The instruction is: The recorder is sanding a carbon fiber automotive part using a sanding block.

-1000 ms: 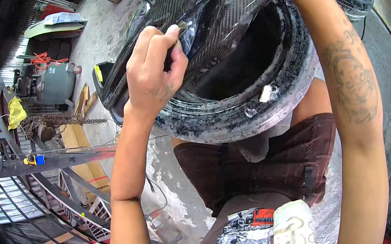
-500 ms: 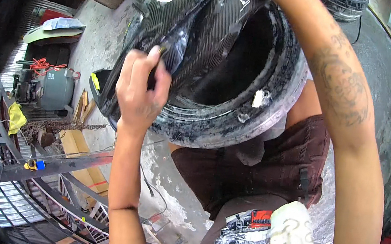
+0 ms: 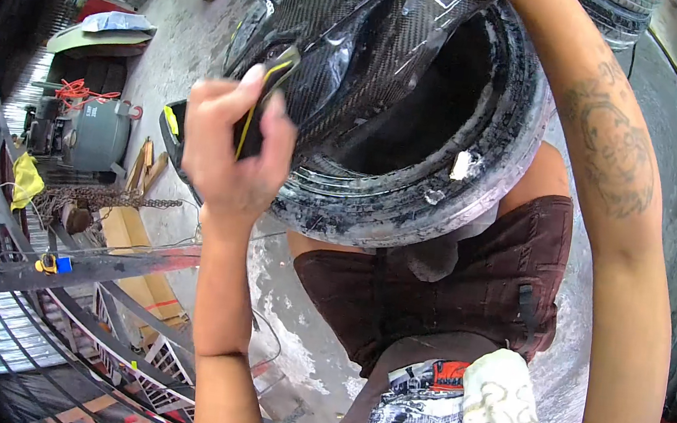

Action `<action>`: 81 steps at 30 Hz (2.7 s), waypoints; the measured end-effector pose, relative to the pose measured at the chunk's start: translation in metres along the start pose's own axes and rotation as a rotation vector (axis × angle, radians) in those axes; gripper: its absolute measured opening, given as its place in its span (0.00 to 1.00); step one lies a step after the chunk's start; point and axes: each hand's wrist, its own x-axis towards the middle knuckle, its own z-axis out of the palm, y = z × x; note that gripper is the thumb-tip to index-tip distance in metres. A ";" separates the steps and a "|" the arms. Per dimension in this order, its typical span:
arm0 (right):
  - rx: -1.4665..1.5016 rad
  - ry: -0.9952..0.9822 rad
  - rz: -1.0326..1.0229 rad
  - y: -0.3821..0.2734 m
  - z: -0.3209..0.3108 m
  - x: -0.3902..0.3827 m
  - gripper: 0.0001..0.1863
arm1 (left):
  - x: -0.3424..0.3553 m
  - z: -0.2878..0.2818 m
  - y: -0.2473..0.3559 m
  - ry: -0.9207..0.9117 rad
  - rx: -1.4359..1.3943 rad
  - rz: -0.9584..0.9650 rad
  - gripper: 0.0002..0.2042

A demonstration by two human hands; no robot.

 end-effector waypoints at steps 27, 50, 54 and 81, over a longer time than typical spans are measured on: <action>0.016 0.010 0.005 -0.005 0.001 0.004 0.29 | 0.004 0.020 -0.017 -0.200 0.015 0.098 0.16; 0.016 0.058 -0.030 -0.008 0.005 0.003 0.29 | 0.030 0.044 -0.008 -0.140 -0.032 0.138 0.17; 0.013 0.054 -0.027 -0.003 0.005 0.000 0.29 | 0.004 0.025 -0.014 -0.164 -0.013 0.076 0.16; 0.087 0.088 -0.024 -0.010 0.003 -0.011 0.28 | 0.019 0.034 -0.001 -0.178 -0.030 0.036 0.14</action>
